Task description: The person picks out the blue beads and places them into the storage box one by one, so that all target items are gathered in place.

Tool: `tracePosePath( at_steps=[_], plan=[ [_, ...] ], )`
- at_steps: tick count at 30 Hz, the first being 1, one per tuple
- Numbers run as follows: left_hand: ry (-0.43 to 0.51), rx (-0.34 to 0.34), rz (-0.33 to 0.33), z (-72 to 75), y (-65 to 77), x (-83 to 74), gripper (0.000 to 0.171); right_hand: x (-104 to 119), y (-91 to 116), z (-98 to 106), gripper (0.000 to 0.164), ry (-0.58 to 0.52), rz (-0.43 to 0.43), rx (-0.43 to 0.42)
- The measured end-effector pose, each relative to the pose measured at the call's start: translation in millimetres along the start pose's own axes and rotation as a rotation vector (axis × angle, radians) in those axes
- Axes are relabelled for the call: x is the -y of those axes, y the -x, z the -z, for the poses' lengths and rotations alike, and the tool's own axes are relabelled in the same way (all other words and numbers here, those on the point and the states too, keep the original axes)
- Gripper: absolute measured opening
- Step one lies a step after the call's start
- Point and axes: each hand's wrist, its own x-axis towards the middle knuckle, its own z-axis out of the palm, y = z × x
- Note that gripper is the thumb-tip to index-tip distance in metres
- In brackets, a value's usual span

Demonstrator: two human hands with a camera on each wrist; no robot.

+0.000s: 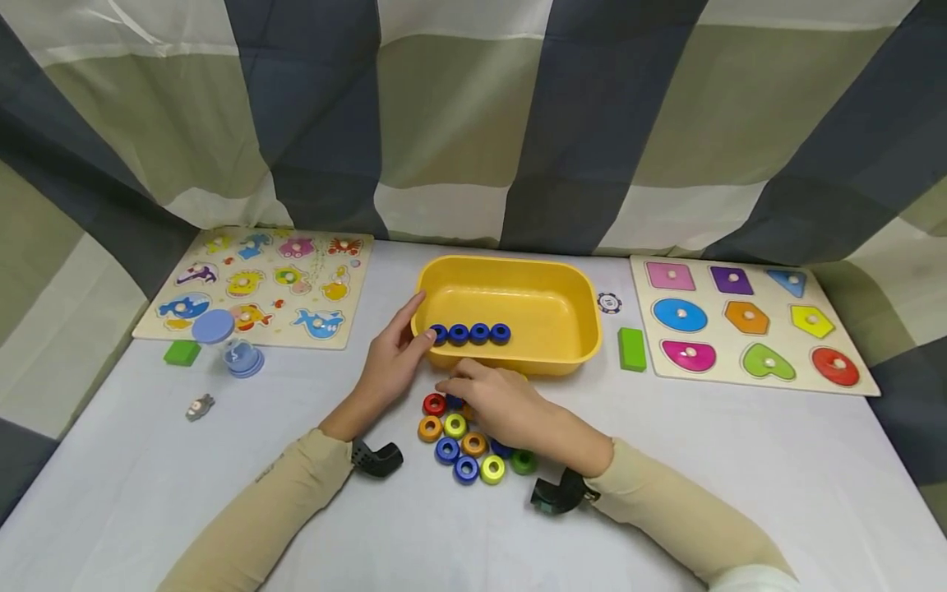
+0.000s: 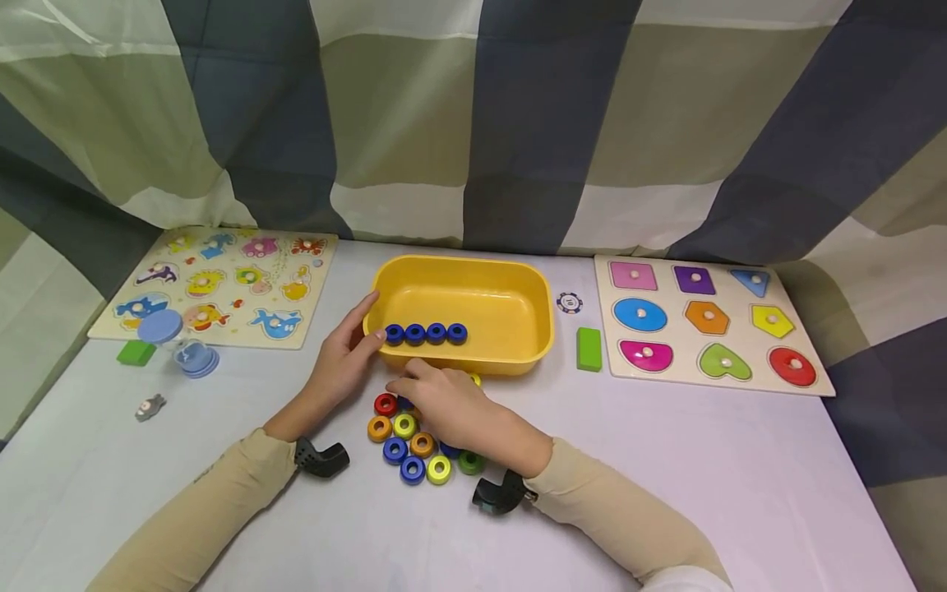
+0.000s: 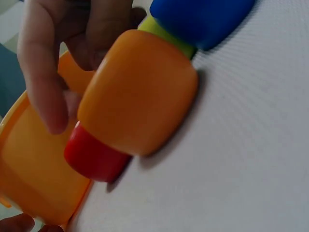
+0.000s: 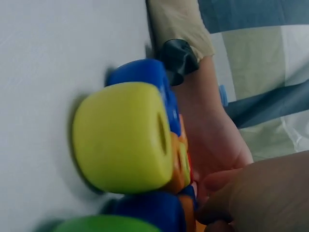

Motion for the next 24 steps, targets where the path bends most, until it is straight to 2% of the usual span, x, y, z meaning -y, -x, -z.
tracePosePath(
  at_steps=[4, 11, 18, 24],
  plan=[
    [0.001, 0.000, -0.009, 0.2, 0.5, 1.6, 0.056, 0.4, 0.0, 4.2, 0.029, -0.058, -0.020, 0.025],
    [-0.012, 0.004, 0.010, 0.0, 0.1, 1.3, 0.056, 0.1, 0.3, 5.6, 0.023, -0.097, -0.033, 0.052],
    [-0.005, 0.010, 0.018, -0.3, -0.5, 1.3, 0.056, 0.7, 1.1, 3.0, 0.021, -0.117, -0.047, 0.026],
    [-0.013, 0.012, 0.020, 0.0, -0.8, 1.2, 0.056, 0.7, 0.5, 0.8, 0.022, -0.091, -0.053, 0.010]
  ],
)
